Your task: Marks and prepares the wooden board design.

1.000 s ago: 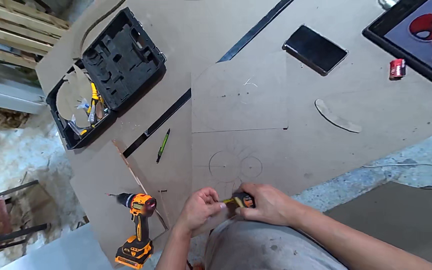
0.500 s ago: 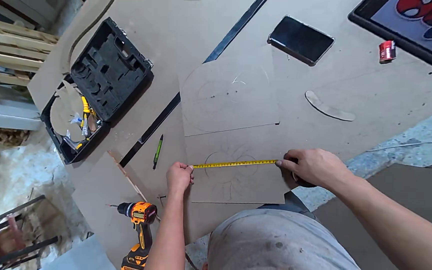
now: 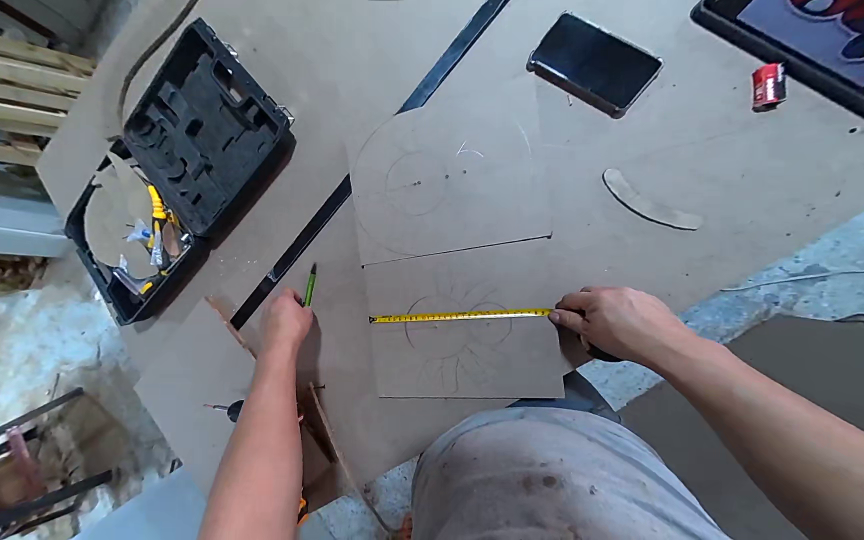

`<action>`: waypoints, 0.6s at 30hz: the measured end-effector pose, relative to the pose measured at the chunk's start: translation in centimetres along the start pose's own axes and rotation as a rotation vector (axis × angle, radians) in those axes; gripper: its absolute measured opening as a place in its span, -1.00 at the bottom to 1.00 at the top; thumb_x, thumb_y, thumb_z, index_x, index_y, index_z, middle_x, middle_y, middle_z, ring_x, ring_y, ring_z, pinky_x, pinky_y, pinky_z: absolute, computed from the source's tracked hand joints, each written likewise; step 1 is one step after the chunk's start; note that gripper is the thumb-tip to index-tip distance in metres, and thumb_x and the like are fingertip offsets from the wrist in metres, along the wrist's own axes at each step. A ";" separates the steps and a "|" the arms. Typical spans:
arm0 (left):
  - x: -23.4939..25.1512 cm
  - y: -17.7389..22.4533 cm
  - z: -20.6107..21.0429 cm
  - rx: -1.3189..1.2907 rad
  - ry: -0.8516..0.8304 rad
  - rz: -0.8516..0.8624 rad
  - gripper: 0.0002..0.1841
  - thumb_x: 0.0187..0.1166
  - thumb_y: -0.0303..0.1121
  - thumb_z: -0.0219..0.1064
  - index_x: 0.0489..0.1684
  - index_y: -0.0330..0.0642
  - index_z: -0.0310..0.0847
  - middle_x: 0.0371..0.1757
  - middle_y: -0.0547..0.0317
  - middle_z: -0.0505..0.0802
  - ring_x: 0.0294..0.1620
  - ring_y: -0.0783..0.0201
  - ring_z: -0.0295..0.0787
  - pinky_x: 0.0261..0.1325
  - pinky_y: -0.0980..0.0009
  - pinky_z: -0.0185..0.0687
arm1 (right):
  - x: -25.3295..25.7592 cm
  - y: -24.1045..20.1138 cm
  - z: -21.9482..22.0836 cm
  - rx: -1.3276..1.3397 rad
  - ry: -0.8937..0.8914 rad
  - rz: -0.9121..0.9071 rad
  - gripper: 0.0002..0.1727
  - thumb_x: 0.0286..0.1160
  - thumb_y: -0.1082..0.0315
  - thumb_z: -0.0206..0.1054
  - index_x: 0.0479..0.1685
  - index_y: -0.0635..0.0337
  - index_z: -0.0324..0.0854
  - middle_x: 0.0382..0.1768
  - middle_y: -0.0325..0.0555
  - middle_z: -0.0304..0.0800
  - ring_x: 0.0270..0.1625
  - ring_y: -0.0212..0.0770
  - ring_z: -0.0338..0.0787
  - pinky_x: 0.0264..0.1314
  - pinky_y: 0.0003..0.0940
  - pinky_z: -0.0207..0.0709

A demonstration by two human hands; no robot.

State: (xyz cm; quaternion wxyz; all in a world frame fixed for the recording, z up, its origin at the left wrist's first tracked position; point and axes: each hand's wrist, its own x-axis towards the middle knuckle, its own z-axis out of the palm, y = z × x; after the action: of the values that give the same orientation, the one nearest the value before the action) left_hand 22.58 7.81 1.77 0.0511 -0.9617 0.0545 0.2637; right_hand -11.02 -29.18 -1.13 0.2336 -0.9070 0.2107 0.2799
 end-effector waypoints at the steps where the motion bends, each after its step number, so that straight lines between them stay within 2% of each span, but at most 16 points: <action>1: 0.0 0.2 -0.1 -0.022 -0.050 -0.020 -0.65 0.51 -0.26 0.45 0.14 -0.29 0.73 0.07 -0.35 0.84 0.21 -0.35 0.77 0.26 -0.42 0.58 | 0.1 0.1 -0.1 -0.005 -0.007 -0.010 -0.64 0.72 -0.20 0.15 -0.14 -0.34 0.83 -0.17 -0.29 0.85 -0.12 -0.10 0.85 -0.21 0.12 0.69; 3: -0.5 0.4 0.0 -0.124 -0.088 -0.045 -0.65 0.47 -0.18 0.48 -0.03 -0.31 0.76 -0.06 -0.34 0.84 0.09 -0.34 0.78 0.16 -0.43 0.57 | 0.2 0.4 -0.2 -0.016 -0.012 -0.038 -0.65 0.72 -0.18 0.17 -0.17 -0.33 0.82 -0.18 -0.30 0.86 -0.12 -0.11 0.86 -0.21 0.11 0.68; 5: -1.6 0.8 0.3 -0.318 -0.052 -0.053 -0.67 0.54 -0.19 0.40 -0.02 -0.32 0.70 -0.17 -0.24 0.84 -0.09 -0.21 0.82 0.03 -0.31 0.67 | 0.4 0.3 -0.4 -0.023 -0.027 -0.047 -0.66 0.72 -0.18 0.16 -0.16 -0.35 0.82 -0.15 -0.31 0.87 -0.11 -0.12 0.86 -0.20 0.10 0.69; 7: -3.5 1.5 0.6 -0.619 -0.037 -0.024 -0.65 0.63 -0.36 0.33 0.29 -0.33 0.48 -0.21 -0.10 0.89 -0.29 0.00 0.91 -0.17 -0.02 0.88 | 0.2 -0.1 -0.5 -0.033 -0.034 -0.031 -0.66 0.72 -0.17 0.17 -0.17 -0.34 0.82 -0.17 -0.30 0.86 -0.12 -0.10 0.85 -0.23 0.11 0.67; 8: -4.7 2.0 0.6 -0.799 -0.034 0.006 -0.49 0.65 -0.47 0.31 0.56 -0.29 0.27 -0.20 -0.11 0.89 -0.37 0.03 0.91 -0.28 0.06 0.89 | 0.1 -0.3 -0.6 -0.045 -0.038 -0.020 -0.67 0.72 -0.16 0.17 -0.17 -0.34 0.81 -0.19 -0.29 0.85 -0.14 -0.10 0.85 -0.25 0.10 0.67; 9: -5.9 2.4 0.5 -0.950 -0.033 0.042 -0.25 0.64 -0.55 0.29 0.83 -0.12 0.00 -0.15 -0.11 0.87 -0.40 0.04 0.89 -0.34 0.10 0.89 | 0.1 -0.6 -0.6 -0.055 -0.045 -0.010 -0.68 0.73 -0.14 0.17 -0.16 -0.33 0.80 -0.20 -0.29 0.84 -0.14 -0.10 0.85 -0.26 0.10 0.67; 10: -6.8 2.5 0.3 -1.081 -0.044 0.081 -0.09 0.65 -0.60 0.25 0.97 0.13 -0.24 -0.10 -0.11 0.85 -0.40 0.03 0.88 -0.38 0.11 0.89 | 0.2 -0.8 -0.7 -0.064 -0.052 -0.005 -0.69 0.73 -0.12 0.17 -0.15 -0.32 0.80 -0.20 -0.28 0.84 -0.14 -0.09 0.85 -0.26 0.10 0.67; 11: -7.8 2.5 0.1 -1.204 -0.054 0.136 -0.08 0.68 -0.63 0.19 0.98 0.28 -0.26 -0.07 -0.09 0.84 -0.40 0.04 0.88 -0.39 0.12 0.89 | 0.2 -0.9 -0.8 -0.068 -0.061 -0.007 -0.70 0.74 -0.10 0.17 -0.12 -0.30 0.79 -0.19 -0.26 0.83 -0.13 -0.08 0.85 -0.25 0.10 0.67; 12: -8.8 2.3 0.2 -1.319 -0.077 0.210 -0.21 0.74 -0.59 0.08 0.95 0.27 -0.08 -0.01 -0.06 0.84 -0.36 0.07 0.88 -0.34 0.15 0.89 | 0.2 -1.0 -0.7 -0.072 -0.066 -0.013 -0.71 0.75 -0.08 0.16 -0.10 -0.28 0.79 -0.18 -0.25 0.84 -0.12 -0.07 0.85 -0.24 0.10 0.68; 13: -9.7 2.0 0.2 -1.426 -0.124 0.296 -0.37 0.79 -0.49 -0.01 0.88 0.15 0.14 0.11 -0.06 0.84 -0.23 0.07 0.90 -0.21 0.15 0.89 | 0.2 -1.0 -0.7 -0.078 -0.067 -0.022 -0.71 0.75 -0.07 0.16 -0.09 -0.28 0.78 -0.18 -0.25 0.84 -0.11 -0.07 0.86 -0.23 0.10 0.69; 14: -10.5 1.8 0.3 -1.516 -0.212 0.397 -0.45 0.81 -0.33 -0.05 0.83 0.05 0.23 0.30 -0.06 0.80 0.03 0.03 0.89 0.04 0.10 0.85 | 0.3 -0.9 -0.6 -0.079 -0.066 -0.030 -0.72 0.76 -0.06 0.17 -0.08 -0.27 0.78 -0.17 -0.25 0.85 -0.10 -0.07 0.86 -0.21 0.10 0.70; 15: -11.1 1.6 0.6 -1.580 -0.306 0.498 -0.43 0.79 -0.17 0.02 0.81 -0.02 0.24 0.51 -0.06 0.69 0.33 -0.02 0.79 0.32 0.03 0.75 | 0.3 -0.9 -0.7 -0.078 -0.065 -0.035 -0.72 0.76 -0.05 0.17 -0.08 -0.27 0.79 -0.16 -0.25 0.86 -0.08 -0.07 0.86 -0.19 0.11 0.70; 16: -11.4 1.7 0.9 -1.619 -0.373 0.570 -0.35 0.69 -0.08 0.23 0.78 -0.06 0.25 0.64 -0.07 0.59 0.55 -0.08 0.63 0.53 -0.06 0.59 | 0.3 -0.9 -0.7 -0.082 -0.064 -0.037 -0.72 0.76 -0.06 0.17 -0.08 -0.28 0.79 -0.16 -0.26 0.86 -0.08 -0.08 0.86 -0.17 0.10 0.70; 17: -11.7 2.1 1.3 -1.614 -0.387 0.603 -0.27 0.56 -0.07 0.44 0.71 -0.09 0.29 0.63 -0.07 0.61 0.58 -0.08 0.59 0.58 -0.07 0.54 | 0.3 -0.9 -0.7 -0.083 -0.065 -0.037 -0.72 0.75 -0.06 0.17 -0.07 -0.28 0.79 -0.15 -0.26 0.86 -0.07 -0.08 0.86 -0.16 0.11 0.70; 18: -12.2 2.5 1.8 -1.569 -0.342 0.596 -0.33 0.47 -0.13 0.54 0.57 -0.07 0.40 0.45 -0.05 0.75 0.42 -0.01 0.73 0.44 0.04 0.67 | 0.3 -0.9 -0.8 -0.085 -0.069 -0.038 -0.71 0.76 -0.07 0.16 -0.06 -0.28 0.79 -0.15 -0.25 0.86 -0.07 -0.08 0.86 -0.16 0.11 0.70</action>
State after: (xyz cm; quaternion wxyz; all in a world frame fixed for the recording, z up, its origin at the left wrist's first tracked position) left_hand 10.92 6.47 6.25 -0.6932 -0.6113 0.0984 0.3689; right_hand -10.01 -28.95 -0.45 0.2072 -0.9099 0.1731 0.3150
